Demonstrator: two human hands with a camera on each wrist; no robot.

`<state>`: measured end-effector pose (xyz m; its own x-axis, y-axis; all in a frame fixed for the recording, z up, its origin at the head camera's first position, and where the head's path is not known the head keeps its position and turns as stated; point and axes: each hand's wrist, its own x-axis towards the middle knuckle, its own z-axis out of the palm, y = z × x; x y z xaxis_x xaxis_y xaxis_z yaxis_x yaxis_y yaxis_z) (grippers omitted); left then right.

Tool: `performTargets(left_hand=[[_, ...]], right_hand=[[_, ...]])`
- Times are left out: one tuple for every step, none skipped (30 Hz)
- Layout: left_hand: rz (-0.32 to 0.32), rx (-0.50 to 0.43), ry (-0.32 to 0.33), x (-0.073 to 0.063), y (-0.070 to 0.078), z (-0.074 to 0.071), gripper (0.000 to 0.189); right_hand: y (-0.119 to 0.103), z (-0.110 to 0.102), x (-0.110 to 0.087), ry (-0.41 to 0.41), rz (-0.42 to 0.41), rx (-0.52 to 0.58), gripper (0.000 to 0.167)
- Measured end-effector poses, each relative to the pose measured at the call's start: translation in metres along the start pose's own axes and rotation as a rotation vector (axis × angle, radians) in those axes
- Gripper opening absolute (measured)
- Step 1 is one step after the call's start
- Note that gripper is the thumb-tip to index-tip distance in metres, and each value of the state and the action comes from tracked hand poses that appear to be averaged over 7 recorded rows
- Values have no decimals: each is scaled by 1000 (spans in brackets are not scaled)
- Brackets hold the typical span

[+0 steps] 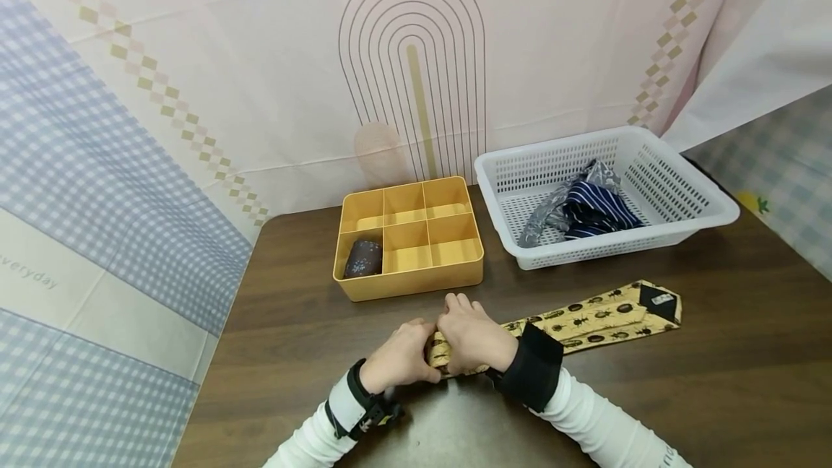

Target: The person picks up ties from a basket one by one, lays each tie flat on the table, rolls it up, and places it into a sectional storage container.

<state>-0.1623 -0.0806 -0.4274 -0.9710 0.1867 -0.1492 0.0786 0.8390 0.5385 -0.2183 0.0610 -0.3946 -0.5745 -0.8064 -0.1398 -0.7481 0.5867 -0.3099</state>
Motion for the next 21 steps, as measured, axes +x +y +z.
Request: performTargets(left_hand=[[5, 3, 1, 0, 0, 0, 49], [10, 7, 2, 0, 0, 1, 49], [16, 12, 3, 0, 0, 1, 50], [18, 17, 3, 0, -1, 1, 50], [24, 23, 5, 0, -1, 1, 50], [29, 26, 5, 0, -1, 1, 50], [37, 36, 9, 0, -1, 1, 50], [44, 43, 14, 0, -1, 0, 49], [51, 50, 19, -1, -1, -1, 49], [56, 56, 22, -1, -1, -1, 49], [60, 62, 24, -1, -1, -2, 48], [62, 65, 25, -1, -2, -2, 48], [63, 69, 25, 0, -2, -3, 48], [61, 67, 22, 0, -2, -3, 48], [57, 65, 17, 0, -2, -4, 49], [53, 65, 12, 0, -2, -4, 49], [49, 67, 9, 0, -2, -4, 50], [46, 67, 6, -1, -2, -4, 51], [42, 70, 6, -1, -2, -4, 51], [41, 71, 10, -1, -1, -4, 52], [40, 71, 15, -1, -1, -3, 52]], right_hand=[[1, 0, 0, -9, 7, 1, 36], [1, 0, 0, -19, 11, -1, 36], [1, -1, 0, -30, 17, -5, 36], [2, -1, 0, -40, 22, -9, 36], [2, -1, 0, -52, 27, -15, 37], [2, -1, 0, -64, 32, -20, 38], [2, -1, 1, -77, 39, -24, 38], [2, -1, 1, -89, 47, -27, 39], [1, -1, 1, -100, 57, -28, 39], [1, -1, 2, -109, 66, -29, 40], [1, 0, 3, -114, 72, -27, 40], [1, 0, 3, -120, 79, -26, 40], [1, 0, 4, -122, 85, -25, 40], [1, 0, 4, -122, 87, -26, 40], [1, 0, 4, -121, 84, -25, 39], [2, 0, 4, -117, 79, -21, 39], [2, 0, 4, -113, 70, -18, 39], [3, 0, 4, -111, 64, -15, 38], [3, 0, 4, -109, 55, -11, 38], [4, -1, 4, -108, 46, -6, 38], [5, -1, 4, -108, 39, 3, 38]])
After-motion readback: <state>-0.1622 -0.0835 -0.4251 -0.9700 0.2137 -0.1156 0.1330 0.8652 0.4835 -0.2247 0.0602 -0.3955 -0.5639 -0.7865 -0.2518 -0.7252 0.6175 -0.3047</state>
